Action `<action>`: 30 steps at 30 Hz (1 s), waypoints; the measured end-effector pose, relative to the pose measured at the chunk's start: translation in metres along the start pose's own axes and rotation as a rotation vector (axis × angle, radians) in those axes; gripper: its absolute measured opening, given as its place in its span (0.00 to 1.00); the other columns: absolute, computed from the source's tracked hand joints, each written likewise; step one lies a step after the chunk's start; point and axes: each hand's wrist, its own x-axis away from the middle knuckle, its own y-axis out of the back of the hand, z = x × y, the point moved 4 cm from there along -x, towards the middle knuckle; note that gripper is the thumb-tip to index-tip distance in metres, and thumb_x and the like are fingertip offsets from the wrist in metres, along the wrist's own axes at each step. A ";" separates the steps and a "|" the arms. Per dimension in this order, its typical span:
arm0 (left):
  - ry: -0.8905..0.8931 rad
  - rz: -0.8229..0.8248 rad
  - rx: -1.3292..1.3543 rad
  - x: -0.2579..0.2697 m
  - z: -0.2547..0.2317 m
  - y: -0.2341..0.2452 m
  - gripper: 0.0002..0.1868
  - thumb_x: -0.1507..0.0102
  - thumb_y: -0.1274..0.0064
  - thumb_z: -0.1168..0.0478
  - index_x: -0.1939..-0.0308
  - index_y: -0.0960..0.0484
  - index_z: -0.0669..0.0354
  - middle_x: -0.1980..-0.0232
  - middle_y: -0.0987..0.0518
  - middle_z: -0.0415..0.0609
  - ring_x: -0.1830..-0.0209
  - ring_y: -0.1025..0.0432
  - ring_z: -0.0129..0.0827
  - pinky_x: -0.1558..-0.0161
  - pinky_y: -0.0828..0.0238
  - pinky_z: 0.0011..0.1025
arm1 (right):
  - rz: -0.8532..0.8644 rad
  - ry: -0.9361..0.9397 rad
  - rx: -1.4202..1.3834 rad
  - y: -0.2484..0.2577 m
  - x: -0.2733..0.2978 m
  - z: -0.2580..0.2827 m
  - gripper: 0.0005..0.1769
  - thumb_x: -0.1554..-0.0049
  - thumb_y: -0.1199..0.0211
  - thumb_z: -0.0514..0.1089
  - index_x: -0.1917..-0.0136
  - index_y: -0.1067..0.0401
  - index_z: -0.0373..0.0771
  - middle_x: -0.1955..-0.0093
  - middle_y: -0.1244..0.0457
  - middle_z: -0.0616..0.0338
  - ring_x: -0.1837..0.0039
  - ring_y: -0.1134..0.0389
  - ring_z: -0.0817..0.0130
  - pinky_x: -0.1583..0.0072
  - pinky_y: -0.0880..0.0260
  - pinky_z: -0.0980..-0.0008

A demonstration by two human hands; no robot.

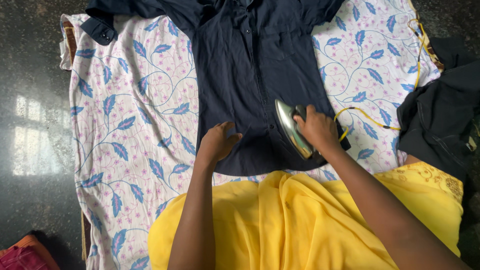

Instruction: The person irons a dark blue long-sleeved shirt laid on a patterned cloth on the floor. They smooth the fabric with their hands, use a steam iron on the front, sleeves, and collar, then flip the shirt to iron the back.

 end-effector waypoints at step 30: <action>0.055 0.043 -0.021 -0.001 0.010 -0.006 0.29 0.39 0.42 0.47 0.38 0.21 0.57 0.41 0.21 0.61 0.43 0.24 0.54 0.41 0.29 0.41 | 0.024 -0.230 -0.031 0.010 0.006 -0.032 0.28 0.38 0.41 0.63 0.42 0.32 0.36 0.53 0.30 0.34 0.47 0.28 0.34 0.45 0.30 0.42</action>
